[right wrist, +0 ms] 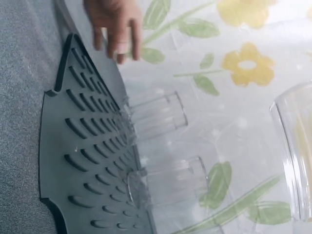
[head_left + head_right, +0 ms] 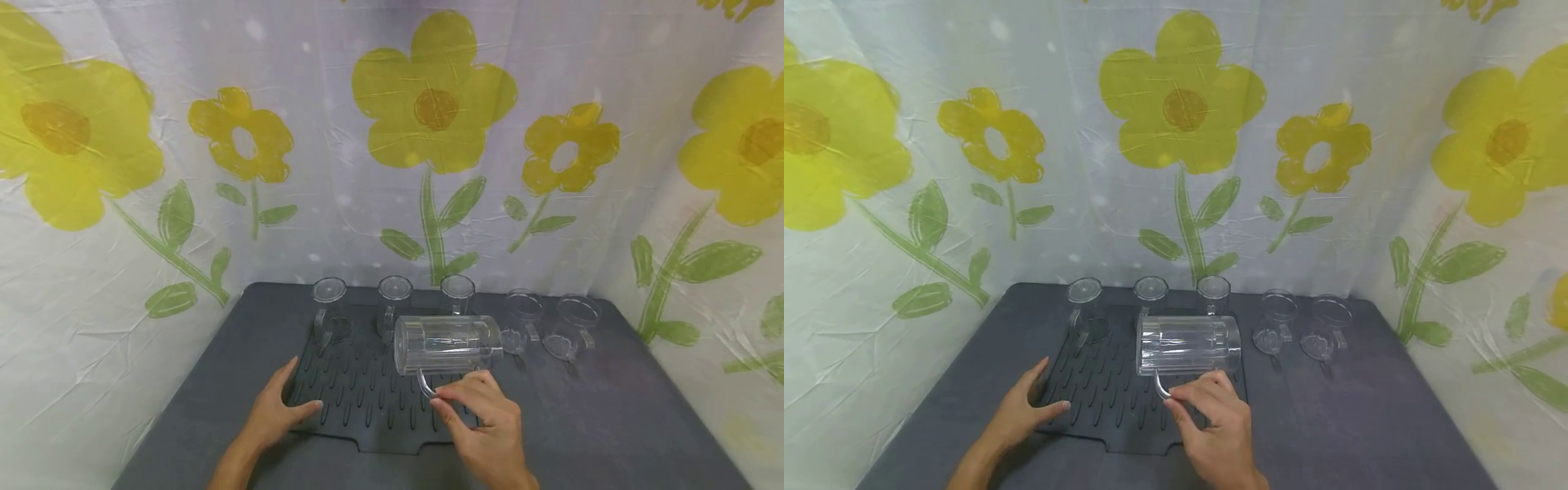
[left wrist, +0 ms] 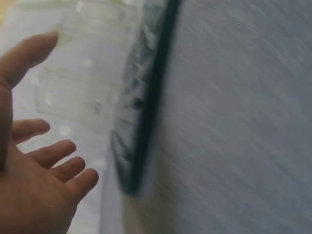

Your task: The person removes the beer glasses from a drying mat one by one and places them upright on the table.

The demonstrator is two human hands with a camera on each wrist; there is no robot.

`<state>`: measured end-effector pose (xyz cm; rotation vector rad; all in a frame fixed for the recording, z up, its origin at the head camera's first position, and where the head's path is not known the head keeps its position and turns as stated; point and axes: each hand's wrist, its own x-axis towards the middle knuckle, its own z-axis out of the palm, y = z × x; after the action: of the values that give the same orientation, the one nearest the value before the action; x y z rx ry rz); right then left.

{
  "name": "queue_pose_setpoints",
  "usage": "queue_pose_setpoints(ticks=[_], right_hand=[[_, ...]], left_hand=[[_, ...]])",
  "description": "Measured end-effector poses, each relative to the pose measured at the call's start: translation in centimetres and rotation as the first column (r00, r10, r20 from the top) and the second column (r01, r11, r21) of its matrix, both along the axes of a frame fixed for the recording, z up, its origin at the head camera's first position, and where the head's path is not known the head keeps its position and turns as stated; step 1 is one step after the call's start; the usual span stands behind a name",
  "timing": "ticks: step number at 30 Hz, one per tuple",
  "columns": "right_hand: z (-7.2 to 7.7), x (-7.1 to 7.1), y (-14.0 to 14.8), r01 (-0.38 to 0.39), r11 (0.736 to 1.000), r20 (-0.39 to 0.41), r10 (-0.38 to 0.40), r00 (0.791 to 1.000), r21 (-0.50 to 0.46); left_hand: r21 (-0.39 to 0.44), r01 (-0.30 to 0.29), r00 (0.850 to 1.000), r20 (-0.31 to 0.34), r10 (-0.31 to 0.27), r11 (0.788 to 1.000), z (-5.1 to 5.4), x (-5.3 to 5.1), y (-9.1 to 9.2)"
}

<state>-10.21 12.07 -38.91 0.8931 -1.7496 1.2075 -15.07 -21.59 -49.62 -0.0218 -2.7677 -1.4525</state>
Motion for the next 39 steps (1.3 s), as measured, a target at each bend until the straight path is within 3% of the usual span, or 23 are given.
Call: queue_pose_setpoints(ticks=[4, 7, 11, 14, 17, 20, 24, 29, 36, 39], right_hand=[[-0.7, -0.2, 0.0, 0.020, 1.000, -0.013, -0.020, 1.000, 0.024], [-1.2, -0.4, 0.0, 0.029, 0.999, -0.017, -0.029, 0.999, 0.038], [-1.7, -0.4, -0.2, 0.047, 0.997, -0.037, -0.045, 0.998, 0.053], [-1.9, -0.3, -0.5, 0.067, 0.996, -0.044, -0.064, 0.997, 0.065], [-2.0, 0.0, -0.7, 0.058, 0.996, -0.046, -0.055, 0.997, 0.065], [-1.9, 0.2, -1.0, 0.044, 0.997, -0.047, -0.041, 0.998, 0.063], [-1.5, 0.4, -1.3, 0.034, 0.997, -0.051, -0.030, 0.998, 0.068], [-1.6, 0.5, -1.5, 0.007, 0.997, -0.038, -0.005, 0.999, 0.073], [-2.1, 0.3, -1.2, -0.002, 0.995, -0.045, 0.007, 0.999, 0.102], [-1.1, 0.8, -1.2, -0.005, 0.995, -0.057, 0.010, 0.998, 0.100]], left_hand=[[0.154, 0.049, 0.995, -0.091, -0.036, 0.987, 2.2, 0.2, 1.4], [0.283, 0.148, 0.978, -0.185, -0.097, 0.948, 4.1, 0.3, 3.0], [0.375, 0.284, 0.935, -0.313, -0.168, 0.882, 6.6, 0.5, 5.8], [0.400, 0.378, 0.894, -0.393, -0.217, 0.835, 8.0, 0.4, 7.8], [0.420, 0.452, 0.862, -0.434, -0.263, 0.787, 8.8, 0.2, 9.2], [0.433, 0.497, 0.843, -0.445, -0.301, 0.752, 9.3, 0.2, 10.2], [0.444, 0.522, 0.836, -0.438, -0.332, 0.729, 9.5, 0.2, 10.9], [0.456, 0.528, 0.840, -0.405, -0.361, 0.716, 9.4, 0.1, 11.3], [0.460, 0.499, 0.859, -0.374, -0.349, 0.734, 9.5, 0.2, 11.4], [0.470, 0.481, 0.870, -0.357, -0.338, 0.740, 9.6, 0.2, 11.4]])
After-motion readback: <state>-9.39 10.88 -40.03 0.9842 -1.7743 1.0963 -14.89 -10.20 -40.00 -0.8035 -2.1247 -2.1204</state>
